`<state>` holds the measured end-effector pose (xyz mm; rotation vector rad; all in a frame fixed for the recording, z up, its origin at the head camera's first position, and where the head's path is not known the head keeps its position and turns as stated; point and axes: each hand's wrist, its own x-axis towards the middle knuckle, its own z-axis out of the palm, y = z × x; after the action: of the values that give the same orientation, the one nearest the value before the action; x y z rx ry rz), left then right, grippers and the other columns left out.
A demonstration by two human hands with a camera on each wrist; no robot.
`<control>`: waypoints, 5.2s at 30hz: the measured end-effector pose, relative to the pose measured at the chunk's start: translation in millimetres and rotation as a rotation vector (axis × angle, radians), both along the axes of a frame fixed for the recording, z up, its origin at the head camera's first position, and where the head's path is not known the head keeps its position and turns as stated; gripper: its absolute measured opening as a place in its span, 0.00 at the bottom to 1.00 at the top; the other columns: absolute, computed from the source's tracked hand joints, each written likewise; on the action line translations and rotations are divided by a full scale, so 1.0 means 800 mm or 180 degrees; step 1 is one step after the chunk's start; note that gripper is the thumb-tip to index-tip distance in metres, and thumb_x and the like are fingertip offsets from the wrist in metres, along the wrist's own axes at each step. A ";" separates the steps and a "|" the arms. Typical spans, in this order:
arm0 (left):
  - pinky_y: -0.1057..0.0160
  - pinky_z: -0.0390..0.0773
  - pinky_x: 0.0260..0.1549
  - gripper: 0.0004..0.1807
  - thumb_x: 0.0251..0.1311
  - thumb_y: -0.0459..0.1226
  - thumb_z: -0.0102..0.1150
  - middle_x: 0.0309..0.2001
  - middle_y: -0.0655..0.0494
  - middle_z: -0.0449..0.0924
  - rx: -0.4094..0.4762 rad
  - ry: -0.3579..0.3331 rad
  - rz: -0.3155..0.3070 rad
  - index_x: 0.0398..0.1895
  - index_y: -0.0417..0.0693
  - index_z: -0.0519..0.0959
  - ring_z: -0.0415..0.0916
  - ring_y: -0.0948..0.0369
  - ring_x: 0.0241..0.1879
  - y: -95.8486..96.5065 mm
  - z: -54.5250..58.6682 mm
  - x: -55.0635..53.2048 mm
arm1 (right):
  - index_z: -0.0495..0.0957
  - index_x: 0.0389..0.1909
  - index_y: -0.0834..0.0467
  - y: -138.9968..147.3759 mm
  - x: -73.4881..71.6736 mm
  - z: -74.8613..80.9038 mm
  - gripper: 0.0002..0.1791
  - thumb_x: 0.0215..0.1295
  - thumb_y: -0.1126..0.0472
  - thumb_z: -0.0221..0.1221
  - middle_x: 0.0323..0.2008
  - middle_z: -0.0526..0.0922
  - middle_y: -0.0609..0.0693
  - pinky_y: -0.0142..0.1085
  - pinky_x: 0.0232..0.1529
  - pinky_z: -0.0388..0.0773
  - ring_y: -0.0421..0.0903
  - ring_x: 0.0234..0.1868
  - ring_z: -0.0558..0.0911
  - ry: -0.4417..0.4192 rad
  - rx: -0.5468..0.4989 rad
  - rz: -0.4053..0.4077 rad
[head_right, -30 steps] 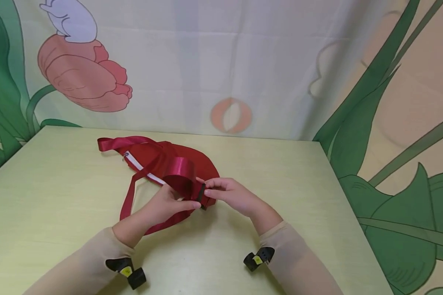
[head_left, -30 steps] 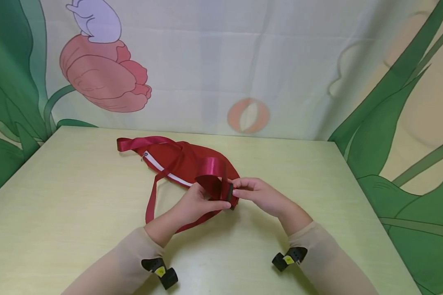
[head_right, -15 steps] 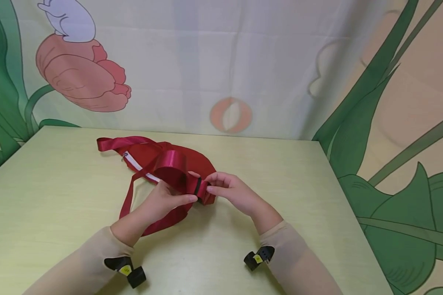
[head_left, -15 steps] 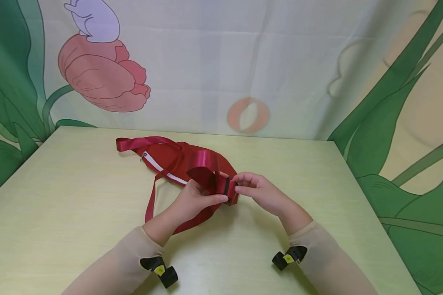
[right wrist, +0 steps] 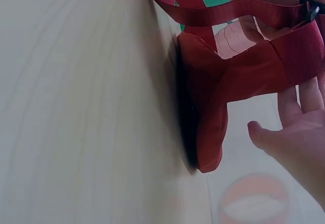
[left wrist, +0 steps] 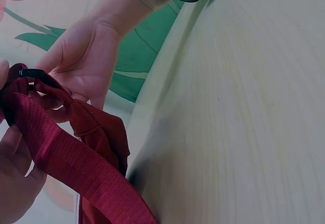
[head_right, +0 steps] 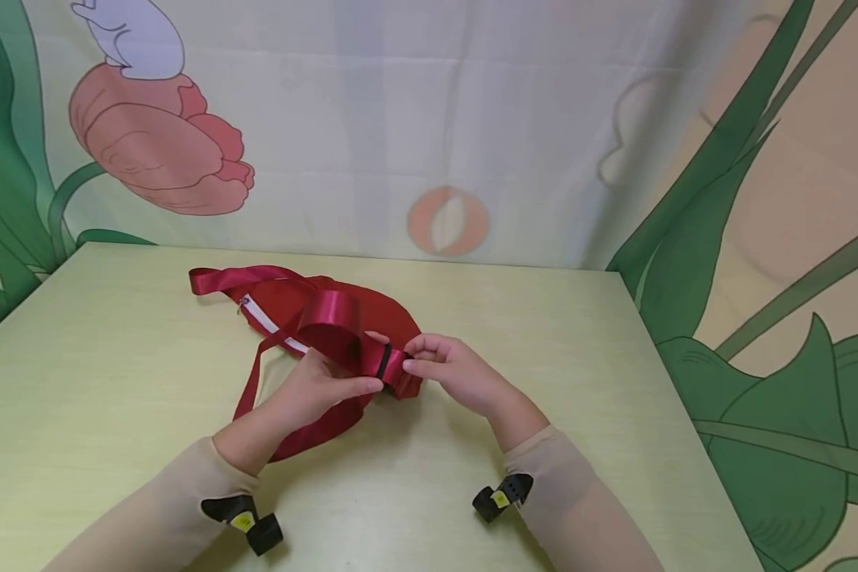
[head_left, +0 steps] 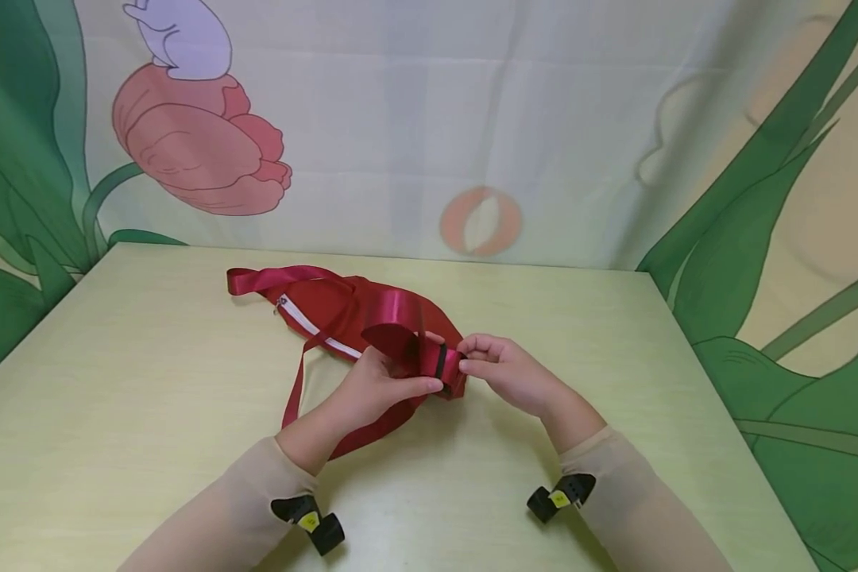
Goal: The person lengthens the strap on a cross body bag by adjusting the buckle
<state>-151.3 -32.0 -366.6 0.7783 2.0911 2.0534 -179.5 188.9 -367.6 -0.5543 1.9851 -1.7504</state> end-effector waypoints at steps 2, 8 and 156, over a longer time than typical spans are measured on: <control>0.55 0.75 0.48 0.28 0.51 0.30 0.66 0.52 0.52 0.73 -0.0007 0.0029 0.0005 0.57 0.45 0.70 0.72 0.54 0.51 0.000 0.000 0.000 | 0.72 0.41 0.64 -0.002 0.001 0.000 0.06 0.66 0.66 0.53 0.36 0.80 0.48 0.41 0.55 0.66 0.46 0.45 0.75 -0.0062 -0.0080 -0.0030; 0.57 0.76 0.47 0.28 0.50 0.27 0.66 0.52 0.50 0.74 -0.0021 0.0111 -0.0020 0.56 0.42 0.70 0.73 0.55 0.48 0.004 -0.002 0.000 | 0.73 0.35 0.59 -0.009 0.002 0.002 0.02 0.64 0.64 0.56 0.32 0.80 0.47 0.41 0.51 0.65 0.47 0.46 0.73 -0.0163 -0.0061 -0.0122; 0.51 0.66 0.51 0.21 0.48 0.38 0.71 0.46 0.57 0.79 -0.1593 0.1622 0.0406 0.47 0.48 0.78 0.73 0.62 0.50 0.013 -0.007 -0.027 | 0.72 0.46 0.63 0.005 -0.016 -0.006 0.09 0.70 0.65 0.47 0.44 0.75 0.52 0.42 0.61 0.58 0.50 0.54 0.69 -0.0131 -0.0296 0.0242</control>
<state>-173.2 -21.8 -371.9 1.1818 2.8174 1.3542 -192.5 193.3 -372.3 -0.6111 1.8383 -1.8002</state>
